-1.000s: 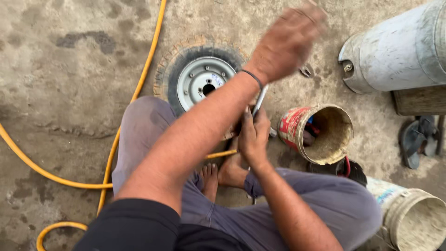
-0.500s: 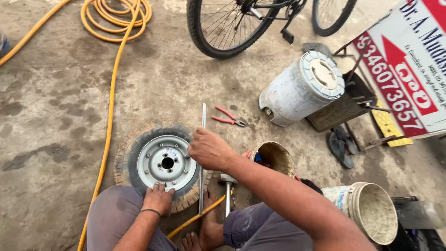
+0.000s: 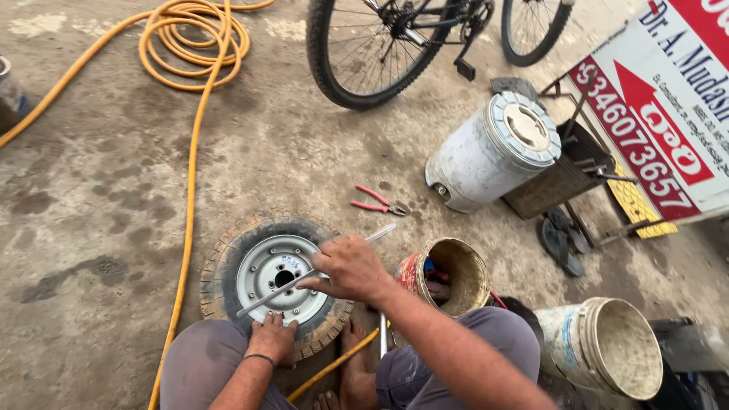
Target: The person sits on the floor and uses a metal rod to tap and adjust the rim of a small tire. They repeatedly strike the rim around the bolt holes to seat the tire or adjust the wheel alignment.
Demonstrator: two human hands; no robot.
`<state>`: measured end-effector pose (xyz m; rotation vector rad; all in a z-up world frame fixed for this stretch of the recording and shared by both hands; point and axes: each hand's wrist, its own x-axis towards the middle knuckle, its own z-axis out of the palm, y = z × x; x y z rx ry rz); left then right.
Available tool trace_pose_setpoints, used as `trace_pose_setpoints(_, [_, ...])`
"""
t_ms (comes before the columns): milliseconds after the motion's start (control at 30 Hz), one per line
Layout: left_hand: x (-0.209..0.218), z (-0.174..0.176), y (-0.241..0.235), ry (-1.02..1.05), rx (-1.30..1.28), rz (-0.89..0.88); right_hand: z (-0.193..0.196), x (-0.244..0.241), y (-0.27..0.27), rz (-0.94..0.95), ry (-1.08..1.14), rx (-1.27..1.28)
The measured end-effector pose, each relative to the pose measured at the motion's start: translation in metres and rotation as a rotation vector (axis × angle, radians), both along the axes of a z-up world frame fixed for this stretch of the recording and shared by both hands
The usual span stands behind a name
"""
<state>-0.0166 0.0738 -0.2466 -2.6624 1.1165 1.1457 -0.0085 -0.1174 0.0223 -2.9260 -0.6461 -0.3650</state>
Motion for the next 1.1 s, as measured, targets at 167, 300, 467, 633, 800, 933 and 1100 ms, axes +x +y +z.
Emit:
trace_pose_setpoints(167, [0.007,-0.008,-0.004,-0.011,-0.041,0.02,-0.016,0.005,0.029,-0.609,-0.014,0.089])
trace_pose_setpoints(300, [0.006,0.036,0.004,0.037,0.073,-0.057,0.003,0.025,0.037,-0.465,0.244,0.061])
trace_pose_setpoints(467, [0.002,0.069,0.008,0.074,0.084,-0.088,0.012,0.035,0.002,0.048,0.41,0.132])
trace_pose_setpoints(633, [0.009,0.057,0.002,0.175,0.087,-0.048,-0.052,0.035,-0.011,-0.322,0.401,0.907])
trace_pose_setpoints(800, [0.016,0.051,0.004,0.169,0.075,-0.059,-0.087,0.075,0.013,-0.928,-0.096,1.503])
trace_pose_setpoints(933, [0.01,0.053,0.005,0.158,0.069,-0.046,-0.051,0.07,0.003,-0.915,-0.2,1.267])
trace_pose_setpoints(1100, [0.008,0.047,0.0,0.142,0.088,-0.043,0.009,0.021,-0.043,-0.167,-0.38,0.106])
